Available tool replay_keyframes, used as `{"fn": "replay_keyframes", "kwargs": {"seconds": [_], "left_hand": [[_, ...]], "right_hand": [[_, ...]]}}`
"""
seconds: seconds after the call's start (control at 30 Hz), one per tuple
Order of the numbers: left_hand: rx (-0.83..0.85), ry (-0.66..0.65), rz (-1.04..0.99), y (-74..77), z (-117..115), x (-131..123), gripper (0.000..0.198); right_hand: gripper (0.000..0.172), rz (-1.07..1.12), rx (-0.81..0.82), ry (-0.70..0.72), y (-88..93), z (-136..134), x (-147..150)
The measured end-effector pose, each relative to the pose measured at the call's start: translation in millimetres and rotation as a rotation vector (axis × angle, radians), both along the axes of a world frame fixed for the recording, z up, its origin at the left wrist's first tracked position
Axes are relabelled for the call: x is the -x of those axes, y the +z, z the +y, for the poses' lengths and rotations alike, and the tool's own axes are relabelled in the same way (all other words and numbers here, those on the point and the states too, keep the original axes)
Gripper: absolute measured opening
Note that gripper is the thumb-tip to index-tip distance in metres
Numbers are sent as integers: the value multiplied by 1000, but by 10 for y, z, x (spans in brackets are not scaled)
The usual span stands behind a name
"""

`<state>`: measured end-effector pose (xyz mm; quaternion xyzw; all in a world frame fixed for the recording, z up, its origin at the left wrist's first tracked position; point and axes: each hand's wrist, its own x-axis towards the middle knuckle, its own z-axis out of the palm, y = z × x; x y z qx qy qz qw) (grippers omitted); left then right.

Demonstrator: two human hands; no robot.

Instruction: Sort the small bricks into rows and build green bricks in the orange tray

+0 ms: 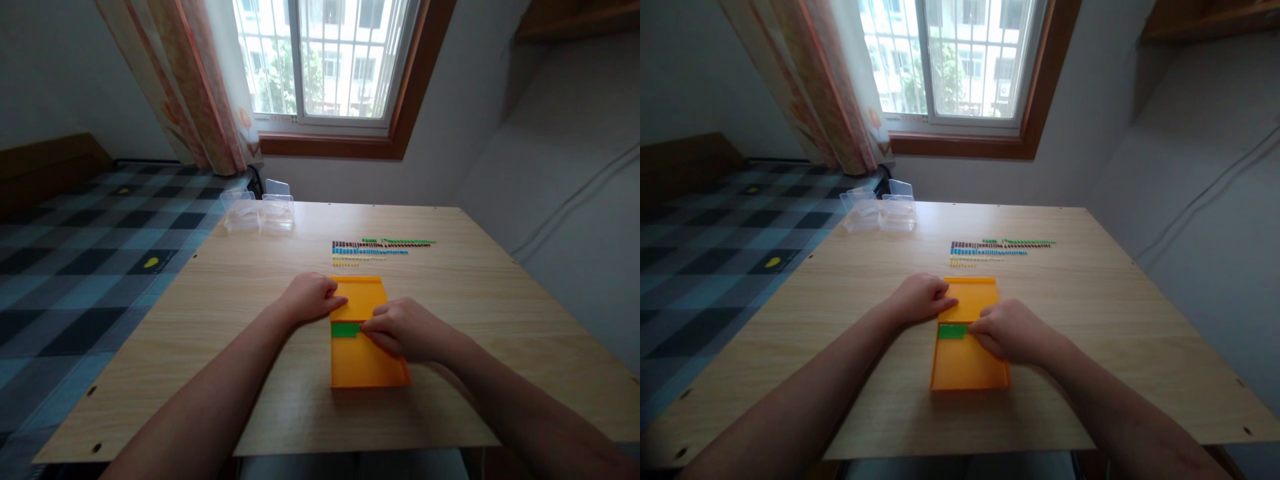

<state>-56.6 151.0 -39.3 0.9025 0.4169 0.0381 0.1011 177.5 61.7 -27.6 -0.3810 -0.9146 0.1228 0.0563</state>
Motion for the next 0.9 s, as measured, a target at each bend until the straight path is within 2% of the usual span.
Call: {"fn": "replay_keyframes", "kwargs": {"seconds": [0.53,0.9], "left_hand": [[14,3,0,3,8,-2,41],[29,7,-7,3,23,4,39]], "right_hand": [[24,0,23,-81,-19,-10,68],[26,18,-17,-58,-38,-7,52]]}}
